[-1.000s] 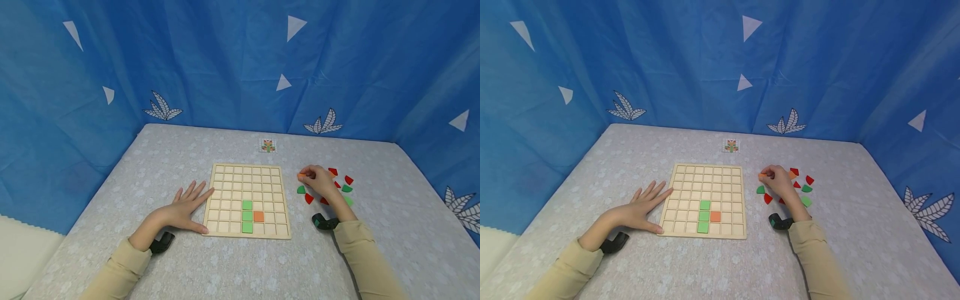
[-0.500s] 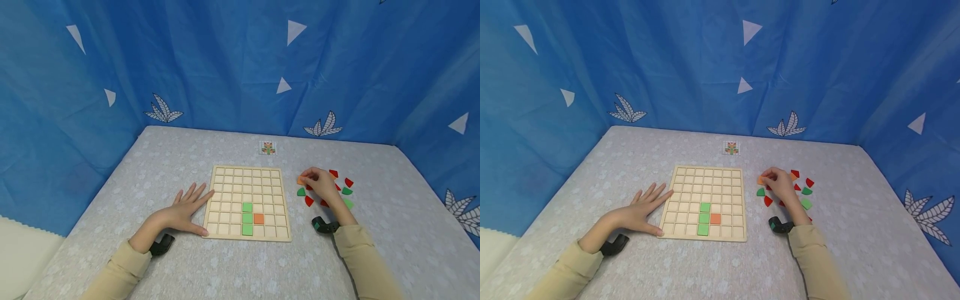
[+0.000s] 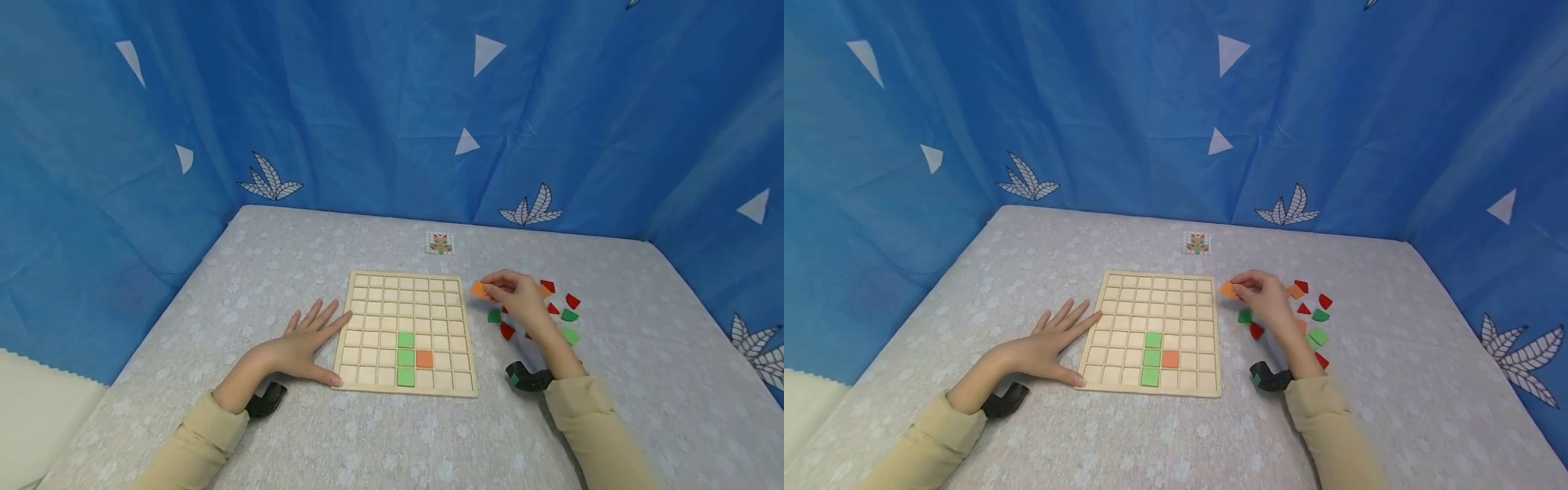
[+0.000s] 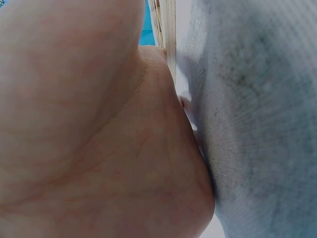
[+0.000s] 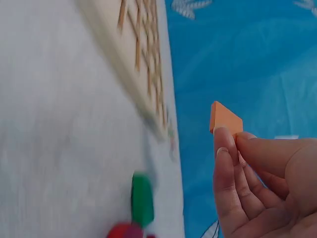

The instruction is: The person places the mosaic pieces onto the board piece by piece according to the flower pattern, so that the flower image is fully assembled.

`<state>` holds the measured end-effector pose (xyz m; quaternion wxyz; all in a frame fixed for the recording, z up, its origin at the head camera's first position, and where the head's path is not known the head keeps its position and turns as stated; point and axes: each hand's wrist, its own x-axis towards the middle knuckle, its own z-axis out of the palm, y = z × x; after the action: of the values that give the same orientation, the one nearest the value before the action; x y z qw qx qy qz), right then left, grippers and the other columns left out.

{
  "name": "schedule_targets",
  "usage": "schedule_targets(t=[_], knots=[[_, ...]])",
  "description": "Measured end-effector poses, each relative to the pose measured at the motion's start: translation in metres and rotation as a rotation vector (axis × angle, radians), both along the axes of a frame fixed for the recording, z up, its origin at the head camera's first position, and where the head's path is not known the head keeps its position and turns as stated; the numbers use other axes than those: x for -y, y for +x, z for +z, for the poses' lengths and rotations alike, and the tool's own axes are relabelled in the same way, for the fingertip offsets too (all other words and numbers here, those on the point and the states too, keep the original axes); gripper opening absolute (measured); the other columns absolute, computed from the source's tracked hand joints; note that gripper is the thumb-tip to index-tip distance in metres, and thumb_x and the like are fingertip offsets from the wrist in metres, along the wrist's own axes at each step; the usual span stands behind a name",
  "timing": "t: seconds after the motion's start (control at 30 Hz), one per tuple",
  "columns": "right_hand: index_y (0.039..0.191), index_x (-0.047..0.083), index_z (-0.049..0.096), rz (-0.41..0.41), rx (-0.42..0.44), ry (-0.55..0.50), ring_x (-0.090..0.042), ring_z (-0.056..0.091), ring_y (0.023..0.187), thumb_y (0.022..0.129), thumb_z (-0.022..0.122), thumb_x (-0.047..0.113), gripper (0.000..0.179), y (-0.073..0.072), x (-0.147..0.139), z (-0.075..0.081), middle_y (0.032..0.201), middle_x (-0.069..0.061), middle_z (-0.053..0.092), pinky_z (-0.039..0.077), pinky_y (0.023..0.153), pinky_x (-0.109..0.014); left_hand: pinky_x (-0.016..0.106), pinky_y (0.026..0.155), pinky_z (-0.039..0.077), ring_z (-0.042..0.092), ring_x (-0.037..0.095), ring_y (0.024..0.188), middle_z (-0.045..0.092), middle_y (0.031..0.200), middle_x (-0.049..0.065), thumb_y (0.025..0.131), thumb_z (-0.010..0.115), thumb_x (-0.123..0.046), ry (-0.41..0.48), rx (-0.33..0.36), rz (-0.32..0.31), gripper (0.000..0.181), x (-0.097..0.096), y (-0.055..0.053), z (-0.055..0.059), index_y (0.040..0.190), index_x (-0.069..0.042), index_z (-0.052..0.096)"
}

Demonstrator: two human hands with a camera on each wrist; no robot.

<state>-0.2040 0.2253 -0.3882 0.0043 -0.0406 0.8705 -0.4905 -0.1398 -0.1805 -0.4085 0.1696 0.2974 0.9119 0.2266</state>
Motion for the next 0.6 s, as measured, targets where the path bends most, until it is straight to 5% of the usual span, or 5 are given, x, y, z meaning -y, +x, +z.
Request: schedule_targets(t=[0.33, 0.6], knots=[[0.101, -0.006, 0.063, 0.193, -0.025, -0.201, -0.038, 0.065, 0.081, 0.091, 0.061, 0.001, 0.014, 0.031, 0.055, 0.016, 0.088, -0.015, 0.066, 0.052, 0.073, -0.044, 0.061, 0.101, -0.01, -0.014, 0.038, 0.136, -0.006, 0.154, 0.018, 0.072, 0.07, -0.062, -0.003, -0.001, 0.0, 0.111, 0.0, 0.0, 0.0, 0.152, -0.011, 0.012], [0.099, -0.002, 0.066, 0.337, -0.024, -0.201, -0.029, 0.064, 0.076, 0.09, 0.063, 0.002, 0.01, 0.051, 0.091, 0.006, 0.089, -0.009, 0.066, 0.053, 0.068, -0.039, 0.061, 0.101, -0.01, -0.014, 0.038, 0.136, -0.005, 0.154, 0.017, 0.071, 0.069, -0.063, -0.012, -0.002, 0.0, 0.111, 0.0, -0.001, 0.0, 0.152, -0.011, 0.013]])
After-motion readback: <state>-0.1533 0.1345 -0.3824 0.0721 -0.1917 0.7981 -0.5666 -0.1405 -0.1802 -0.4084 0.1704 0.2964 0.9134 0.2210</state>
